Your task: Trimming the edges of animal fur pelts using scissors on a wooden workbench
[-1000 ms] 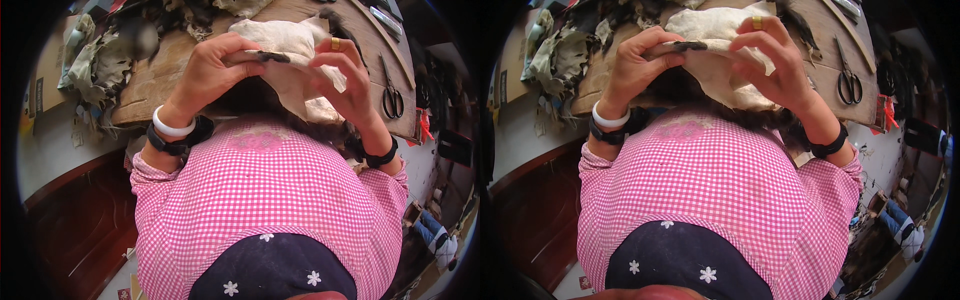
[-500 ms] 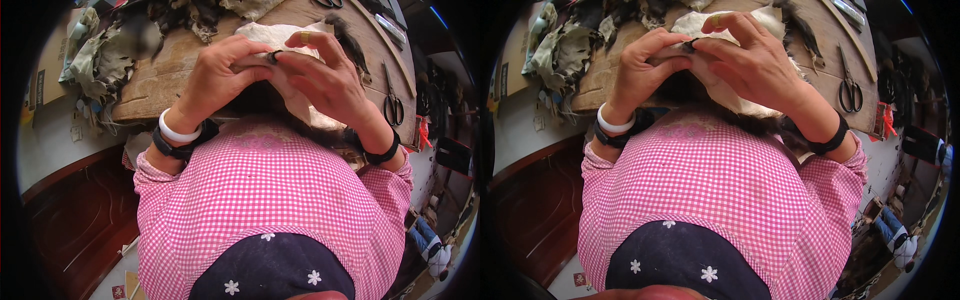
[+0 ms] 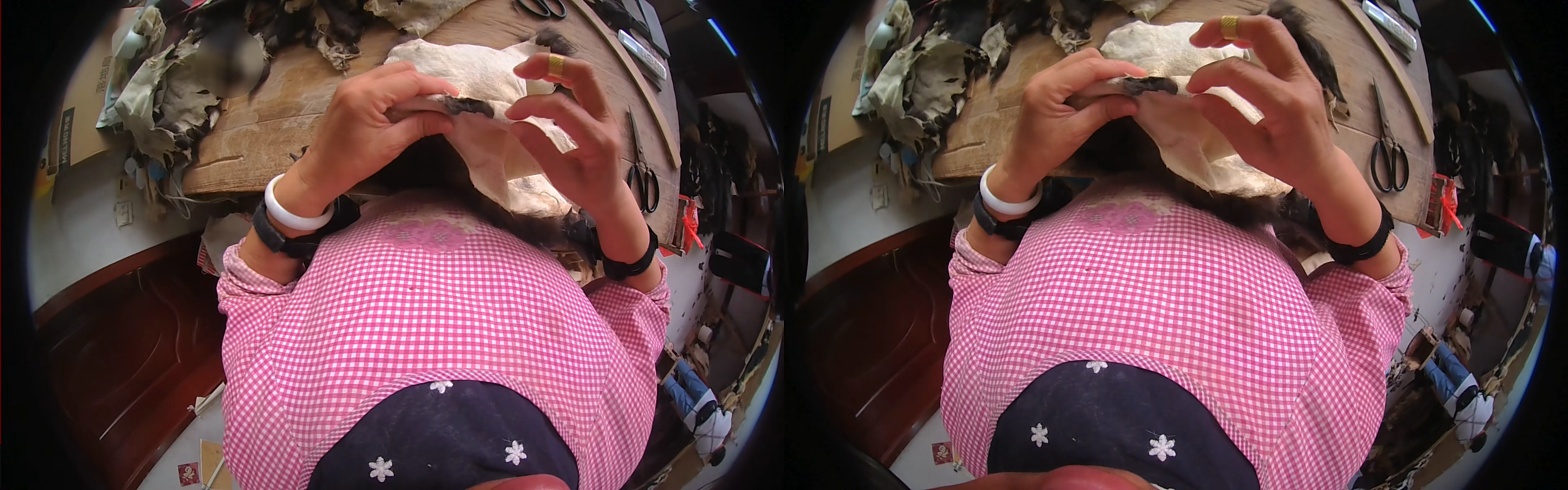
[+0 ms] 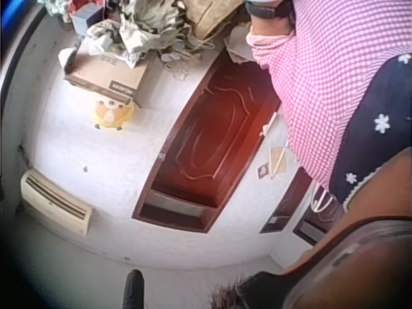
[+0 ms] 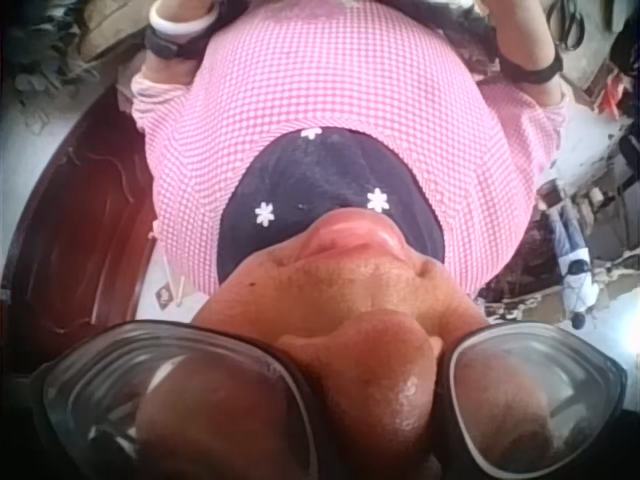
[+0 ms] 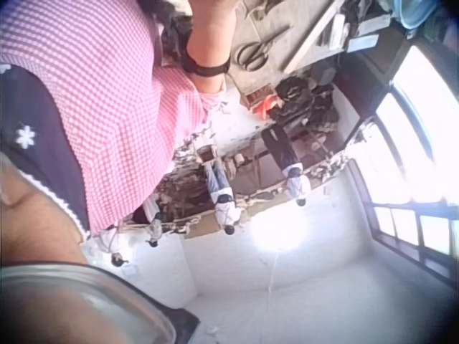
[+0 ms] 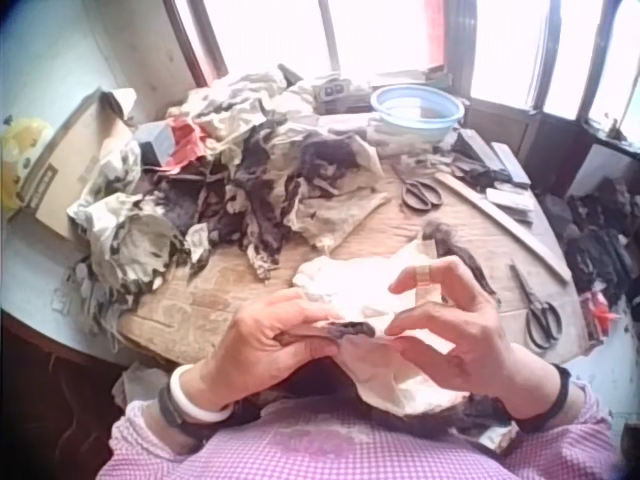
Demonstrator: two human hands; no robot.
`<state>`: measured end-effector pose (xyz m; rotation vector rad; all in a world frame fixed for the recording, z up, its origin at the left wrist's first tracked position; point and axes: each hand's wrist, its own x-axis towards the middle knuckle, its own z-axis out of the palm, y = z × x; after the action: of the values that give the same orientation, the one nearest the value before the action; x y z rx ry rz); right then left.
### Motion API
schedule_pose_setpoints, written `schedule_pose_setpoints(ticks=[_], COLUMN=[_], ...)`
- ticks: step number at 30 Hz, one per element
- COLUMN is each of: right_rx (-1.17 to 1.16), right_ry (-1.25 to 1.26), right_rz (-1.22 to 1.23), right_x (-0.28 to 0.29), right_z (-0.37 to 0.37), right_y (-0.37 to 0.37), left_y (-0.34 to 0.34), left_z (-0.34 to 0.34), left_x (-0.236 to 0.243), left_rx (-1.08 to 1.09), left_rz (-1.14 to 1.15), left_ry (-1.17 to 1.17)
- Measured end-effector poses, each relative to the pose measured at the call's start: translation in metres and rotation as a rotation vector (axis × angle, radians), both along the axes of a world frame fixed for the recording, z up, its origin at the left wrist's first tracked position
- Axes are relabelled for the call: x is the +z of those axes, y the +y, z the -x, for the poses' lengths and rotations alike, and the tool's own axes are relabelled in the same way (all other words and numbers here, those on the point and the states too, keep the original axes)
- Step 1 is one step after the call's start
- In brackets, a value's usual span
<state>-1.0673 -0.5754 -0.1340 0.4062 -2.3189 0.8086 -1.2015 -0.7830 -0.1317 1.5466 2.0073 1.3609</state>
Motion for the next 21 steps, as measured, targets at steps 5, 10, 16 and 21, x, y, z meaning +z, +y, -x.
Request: schedule_pose_setpoints(ticks=[5, 10, 16, 21], right_rx=[0.008, -0.001, 0.019, 0.066], right_ry=[0.019, 0.045, -0.019, -0.013], right_rz=[-0.037, -0.129, -0.21, -0.144], right_x=[-0.005, 0.0, 0.003, 0.008], right_z=[0.006, 0.008, 0.014, 0.012], right_y=[-0.007, -0.012, -0.014, -0.006], left_y=[0.001, 0.002, 0.005, 0.001], left_z=[0.001, 0.0, 0.001, 0.005], left_x=[0.001, 0.004, 0.0, 0.0], left_rx=[-0.014, 0.003, -0.005, -0.043], left_rz=[-0.016, -0.031, -0.042, 0.067], left_ry=[0.004, 0.038, 0.053, -0.074])
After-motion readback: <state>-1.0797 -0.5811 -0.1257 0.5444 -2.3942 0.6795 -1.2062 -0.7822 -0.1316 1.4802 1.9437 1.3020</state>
